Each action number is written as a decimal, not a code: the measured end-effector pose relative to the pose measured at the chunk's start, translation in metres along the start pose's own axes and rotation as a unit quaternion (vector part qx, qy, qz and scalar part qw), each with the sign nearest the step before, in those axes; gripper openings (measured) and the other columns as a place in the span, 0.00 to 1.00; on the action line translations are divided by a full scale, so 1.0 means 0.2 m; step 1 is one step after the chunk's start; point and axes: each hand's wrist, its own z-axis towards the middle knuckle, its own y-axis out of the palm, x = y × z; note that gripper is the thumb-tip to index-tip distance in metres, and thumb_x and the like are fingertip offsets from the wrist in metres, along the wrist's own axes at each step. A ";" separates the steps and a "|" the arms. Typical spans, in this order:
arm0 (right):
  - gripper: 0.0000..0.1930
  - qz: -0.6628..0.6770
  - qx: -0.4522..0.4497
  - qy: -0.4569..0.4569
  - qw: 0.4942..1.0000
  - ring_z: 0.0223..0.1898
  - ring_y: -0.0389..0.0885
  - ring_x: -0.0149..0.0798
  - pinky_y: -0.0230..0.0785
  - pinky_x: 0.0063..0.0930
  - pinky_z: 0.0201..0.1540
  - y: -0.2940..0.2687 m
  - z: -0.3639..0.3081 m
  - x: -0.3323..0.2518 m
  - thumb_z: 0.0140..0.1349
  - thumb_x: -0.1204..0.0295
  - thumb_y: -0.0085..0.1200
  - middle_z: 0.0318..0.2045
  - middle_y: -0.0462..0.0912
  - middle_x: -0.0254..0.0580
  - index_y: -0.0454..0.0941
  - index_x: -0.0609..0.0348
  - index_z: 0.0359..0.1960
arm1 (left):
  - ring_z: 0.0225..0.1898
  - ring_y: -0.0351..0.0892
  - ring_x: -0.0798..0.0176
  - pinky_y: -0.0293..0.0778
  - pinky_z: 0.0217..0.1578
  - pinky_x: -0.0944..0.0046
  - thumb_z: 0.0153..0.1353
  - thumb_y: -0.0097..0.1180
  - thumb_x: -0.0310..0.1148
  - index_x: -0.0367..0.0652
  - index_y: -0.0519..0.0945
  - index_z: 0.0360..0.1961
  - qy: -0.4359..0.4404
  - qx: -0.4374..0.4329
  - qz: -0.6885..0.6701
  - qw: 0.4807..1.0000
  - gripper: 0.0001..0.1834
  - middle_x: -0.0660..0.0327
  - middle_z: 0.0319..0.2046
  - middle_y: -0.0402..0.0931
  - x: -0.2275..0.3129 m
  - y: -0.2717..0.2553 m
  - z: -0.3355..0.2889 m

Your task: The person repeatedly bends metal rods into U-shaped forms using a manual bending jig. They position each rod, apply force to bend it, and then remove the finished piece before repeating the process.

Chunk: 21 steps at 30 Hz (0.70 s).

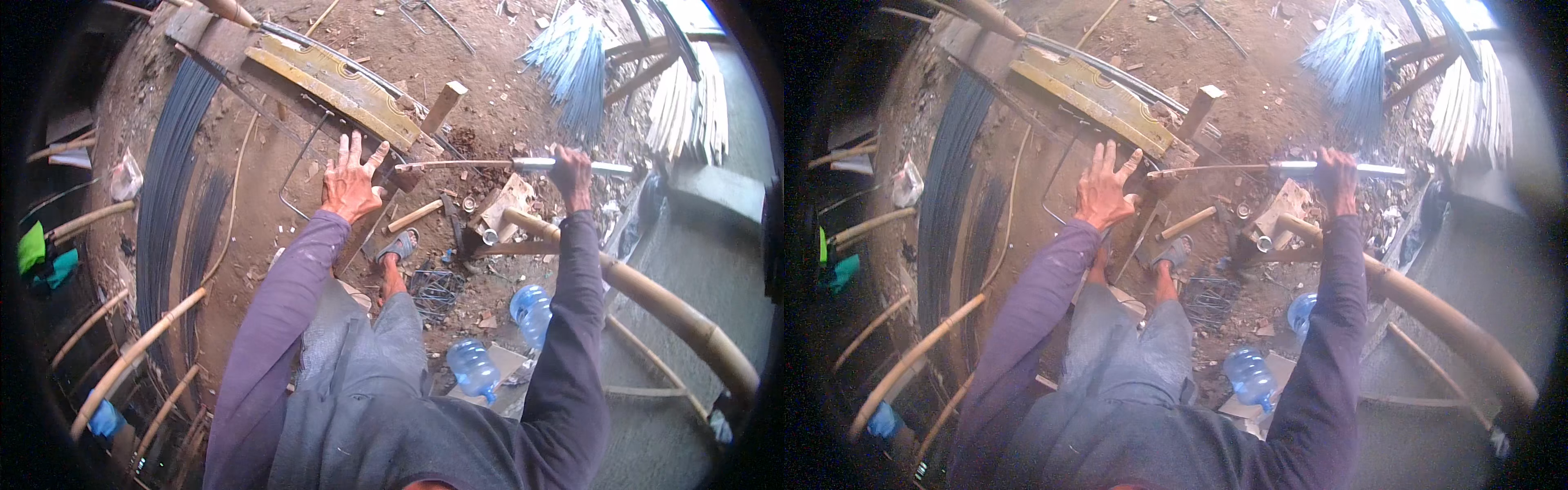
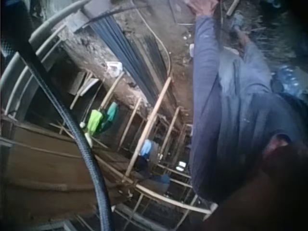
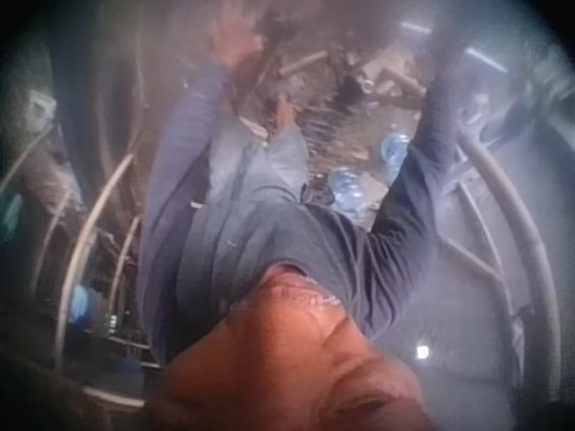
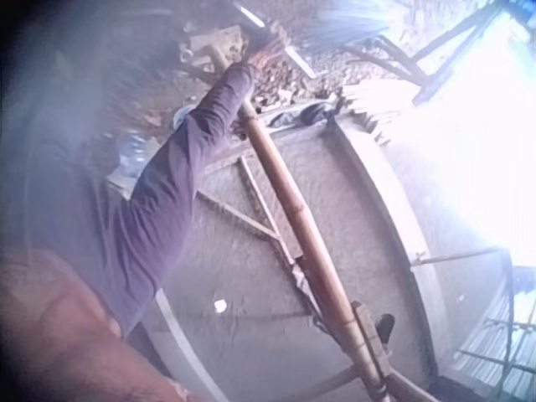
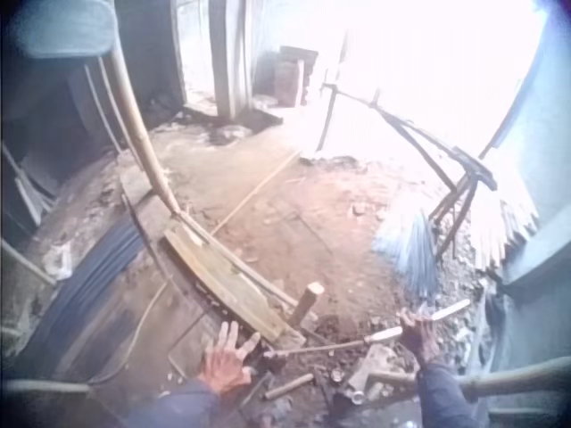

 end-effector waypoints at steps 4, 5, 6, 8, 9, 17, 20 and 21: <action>0.10 -0.003 -0.028 0.111 0.993 0.26 0.84 0.48 0.72 0.42 0.32 0.04 -0.44 -0.18 0.60 0.63 0.60 0.23 0.83 0.44 0.78 0.53 0.25 | 0.74 0.51 0.37 0.64 0.66 0.41 0.48 0.69 0.43 0.73 0.57 0.75 0.007 0.015 0.007 1.000 0.52 0.42 0.73 0.52 0.01 0.02 -0.01; 0.11 -0.010 -0.036 0.129 0.991 0.27 0.84 0.48 0.72 0.43 0.31 0.06 -0.54 -0.25 0.62 0.62 0.59 0.24 0.84 0.44 0.78 0.53 0.26 | 0.74 0.51 0.37 0.64 0.66 0.42 0.49 0.69 0.43 0.73 0.57 0.75 0.008 0.022 0.011 1.000 0.52 0.42 0.73 0.52 0.00 0.02 0.00; 0.11 0.006 -0.040 0.160 0.986 0.27 0.84 0.50 0.73 0.45 0.30 0.06 -0.67 -0.35 0.61 0.61 0.59 0.24 0.84 0.46 0.78 0.53 0.26 | 0.74 0.51 0.37 0.64 0.65 0.41 0.49 0.68 0.43 0.73 0.56 0.75 0.010 0.009 0.014 1.000 0.52 0.42 0.73 0.53 0.00 0.02 -0.03; 0.11 0.025 -0.045 0.218 0.975 0.26 0.85 0.51 0.74 0.46 0.30 0.08 -0.83 -0.54 0.59 0.61 0.60 0.22 0.84 0.46 0.79 0.53 0.26 | 0.74 0.51 0.36 0.64 0.65 0.41 0.49 0.68 0.43 0.73 0.56 0.75 0.016 0.009 0.021 1.000 0.52 0.42 0.73 0.53 -0.01 0.02 -0.03; 0.10 0.032 -0.054 0.258 0.964 0.26 0.84 0.51 0.74 0.45 0.32 0.06 -0.91 -0.64 0.58 0.61 0.60 0.22 0.84 0.46 0.79 0.52 0.26 | 0.74 0.51 0.36 0.64 0.65 0.40 0.49 0.67 0.43 0.73 0.56 0.75 0.017 0.012 0.019 1.000 0.51 0.42 0.73 0.53 -0.01 0.03 -0.03; 0.16 -0.022 -0.093 0.435 0.895 0.28 0.85 0.53 0.73 0.46 0.32 -0.20 -1.23 -1.32 0.65 0.55 0.54 0.24 0.84 0.49 0.80 0.53 0.27 | 0.74 0.52 0.37 0.62 0.65 0.36 0.50 0.66 0.45 0.73 0.58 0.75 0.030 0.013 0.036 0.999 0.49 0.42 0.73 0.54 -0.04 0.05 -0.04; 0.14 -0.013 -0.068 0.473 0.878 0.28 0.86 0.54 0.74 0.51 0.31 -0.24 -1.33 -1.55 0.65 0.59 0.54 0.24 0.84 0.51 0.80 0.53 0.27 | 0.73 0.53 0.37 0.62 0.64 0.35 0.50 0.66 0.46 0.74 0.58 0.74 0.034 0.020 0.041 0.998 0.49 0.42 0.73 0.53 -0.06 0.06 -0.05; 0.13 0.001 -0.102 0.471 0.876 0.28 0.86 0.54 0.74 0.52 0.31 -0.20 -1.35 -1.52 0.64 0.60 0.55 0.24 0.84 0.51 0.81 0.53 0.27 | 0.73 0.53 0.37 0.62 0.64 0.35 0.50 0.66 0.47 0.74 0.58 0.74 0.036 0.019 0.041 0.998 0.49 0.42 0.73 0.53 -0.05 0.06 -0.05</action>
